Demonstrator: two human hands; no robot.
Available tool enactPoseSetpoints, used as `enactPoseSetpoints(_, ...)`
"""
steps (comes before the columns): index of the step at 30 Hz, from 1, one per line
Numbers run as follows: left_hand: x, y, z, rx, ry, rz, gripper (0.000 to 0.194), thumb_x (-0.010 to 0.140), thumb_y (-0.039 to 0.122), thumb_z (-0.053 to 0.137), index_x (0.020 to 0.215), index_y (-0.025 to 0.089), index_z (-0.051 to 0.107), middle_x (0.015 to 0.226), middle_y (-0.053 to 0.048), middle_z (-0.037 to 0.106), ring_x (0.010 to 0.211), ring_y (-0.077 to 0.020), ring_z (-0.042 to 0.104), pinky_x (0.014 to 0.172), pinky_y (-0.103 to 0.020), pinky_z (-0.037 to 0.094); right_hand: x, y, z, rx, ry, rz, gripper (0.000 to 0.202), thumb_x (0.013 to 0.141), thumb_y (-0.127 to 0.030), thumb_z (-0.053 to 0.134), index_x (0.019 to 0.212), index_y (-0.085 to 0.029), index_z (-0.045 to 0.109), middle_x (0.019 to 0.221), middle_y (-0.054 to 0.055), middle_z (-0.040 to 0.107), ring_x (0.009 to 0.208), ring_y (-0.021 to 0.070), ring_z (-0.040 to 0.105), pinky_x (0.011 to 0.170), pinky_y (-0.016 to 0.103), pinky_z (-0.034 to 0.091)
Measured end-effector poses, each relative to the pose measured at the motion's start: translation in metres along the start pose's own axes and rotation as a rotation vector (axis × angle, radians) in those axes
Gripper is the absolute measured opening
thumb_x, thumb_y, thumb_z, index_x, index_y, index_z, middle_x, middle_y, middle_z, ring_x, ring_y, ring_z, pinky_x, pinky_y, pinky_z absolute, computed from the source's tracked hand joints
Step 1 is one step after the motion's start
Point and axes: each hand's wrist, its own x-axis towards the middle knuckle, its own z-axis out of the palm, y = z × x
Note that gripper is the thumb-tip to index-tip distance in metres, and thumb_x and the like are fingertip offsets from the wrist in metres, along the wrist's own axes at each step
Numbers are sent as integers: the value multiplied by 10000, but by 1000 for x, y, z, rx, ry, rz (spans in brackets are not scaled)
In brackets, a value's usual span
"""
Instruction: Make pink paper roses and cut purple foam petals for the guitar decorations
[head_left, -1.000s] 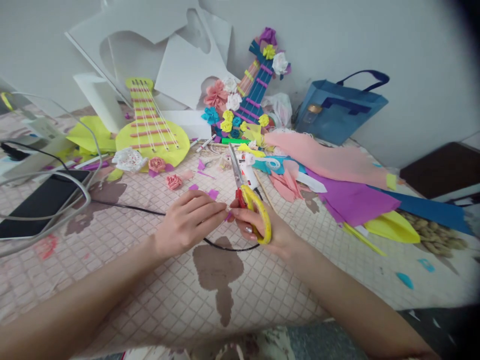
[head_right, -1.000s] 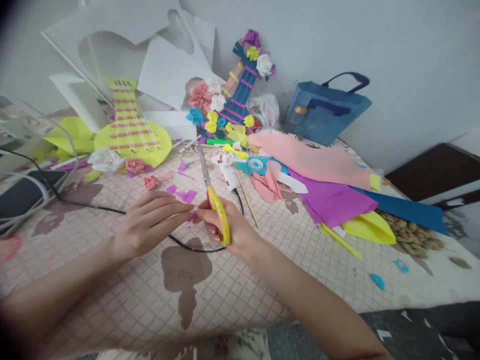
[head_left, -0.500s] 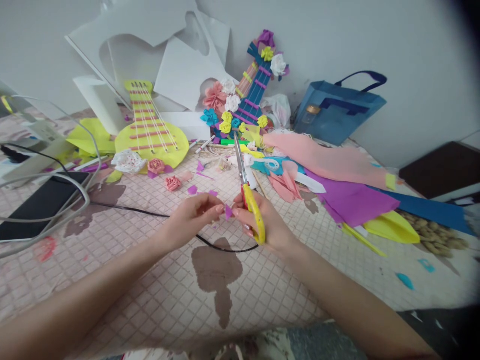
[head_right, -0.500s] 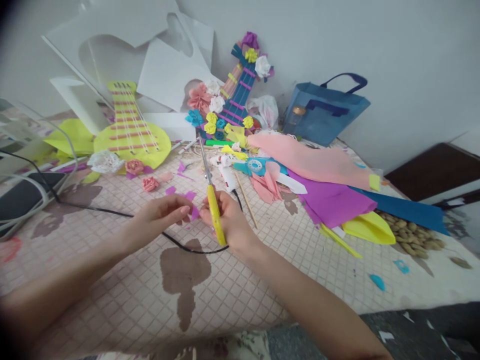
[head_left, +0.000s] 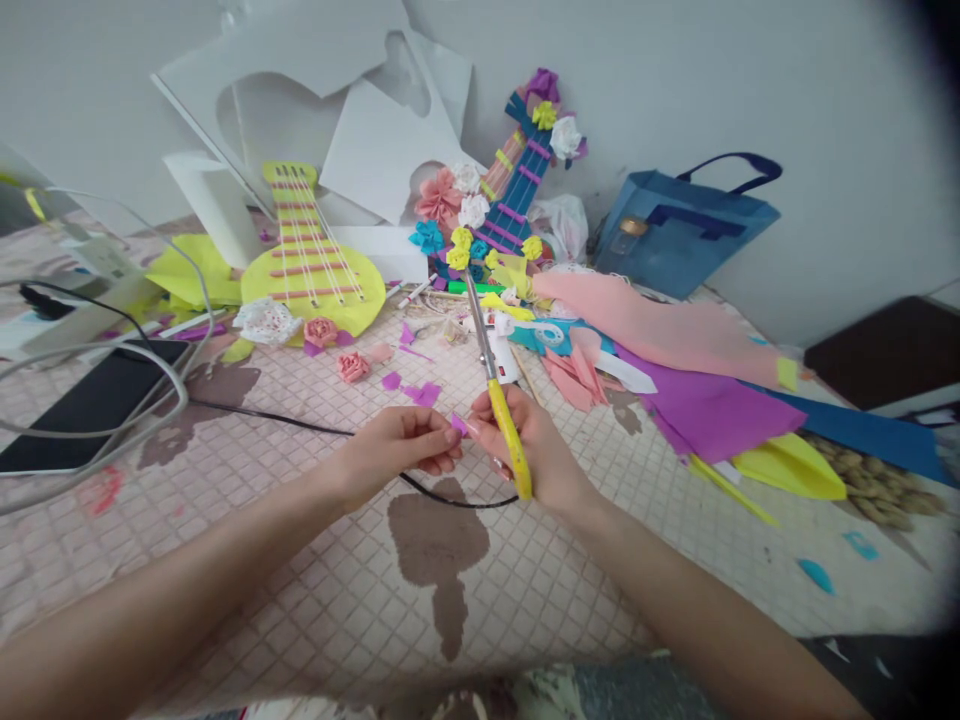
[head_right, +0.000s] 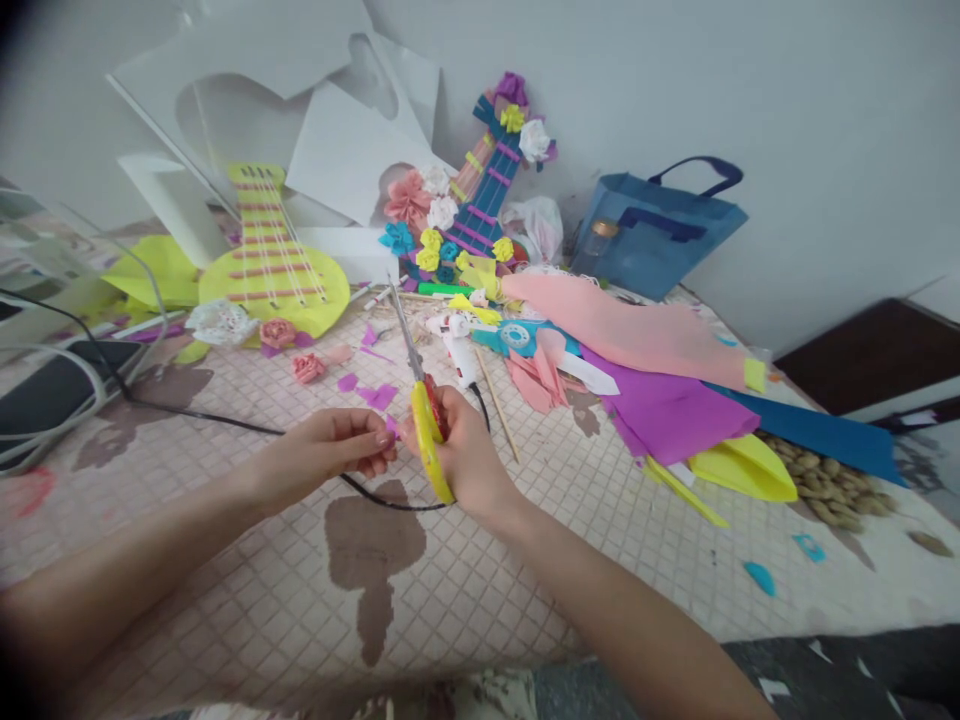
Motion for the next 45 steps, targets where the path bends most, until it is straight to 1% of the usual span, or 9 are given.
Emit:
enactPoseSetpoints(3,0,1,0,-33,7,-10,342,689,440,754,728,129,617,705,-1,664,597,-73,577,603,-199,455,-1,-2,0,53,8,67,309,669,-320,721,835,-220,480,618,-93,462,387,40,370,328,176,306)
enactPoseSetpoints(6,0,1,0,-41,11,-4,341,687,438,755,724,130,613,702,1,660,595,-72,574,604,-200,453,-1,-3,1,123,2,124,346,656,-350,737,841,-225,473,610,-97,471,380,37,362,322,166,308)
enactPoseSetpoints(12,-2,0,1,-27,11,-5,278,721,381,733,726,131,610,707,-4,662,605,-79,576,616,-214,449,0,-2,1,157,-31,125,349,646,-337,748,828,-222,474,584,-105,444,381,37,360,320,161,304)
enactPoseSetpoints(20,-2,1,3,37,-11,40,251,752,360,702,744,129,604,700,-2,646,598,-79,561,602,-219,442,2,3,0,57,-38,77,305,655,-271,715,846,-222,482,692,-69,523,388,38,366,333,197,291)
enactPoseSetpoints(23,-2,2,3,78,27,69,258,758,366,697,782,131,594,671,10,627,607,-85,560,611,-221,443,1,3,0,20,-32,64,296,650,-258,711,840,-216,488,718,-54,532,427,45,377,352,196,299)
enactPoseSetpoints(27,-2,2,3,86,57,80,238,746,339,703,761,131,589,653,13,627,601,-88,563,617,-228,448,0,3,1,-17,-27,71,316,626,-250,727,820,-213,481,712,-57,501,452,54,403,346,187,302)
enactPoseSetpoints(35,-2,2,2,-27,75,3,259,738,358,711,756,145,565,631,8,647,600,-88,583,622,-222,451,-1,0,1,133,-40,128,321,659,-325,726,836,-221,480,577,-103,442,392,44,357,324,167,314)
enactPoseSetpoints(40,-2,2,3,-14,72,15,258,742,363,705,747,149,561,637,14,637,598,-87,577,618,-226,448,-1,-1,2,157,-41,135,336,654,-336,737,830,-220,475,584,-101,465,391,34,349,323,155,313)
enactPoseSetpoints(45,-2,0,2,27,73,50,253,751,366,696,740,153,561,632,24,616,590,-89,571,606,-234,456,-1,-2,2,146,-42,151,356,627,-331,760,825,-220,486,594,-102,449,388,33,347,315,159,316)
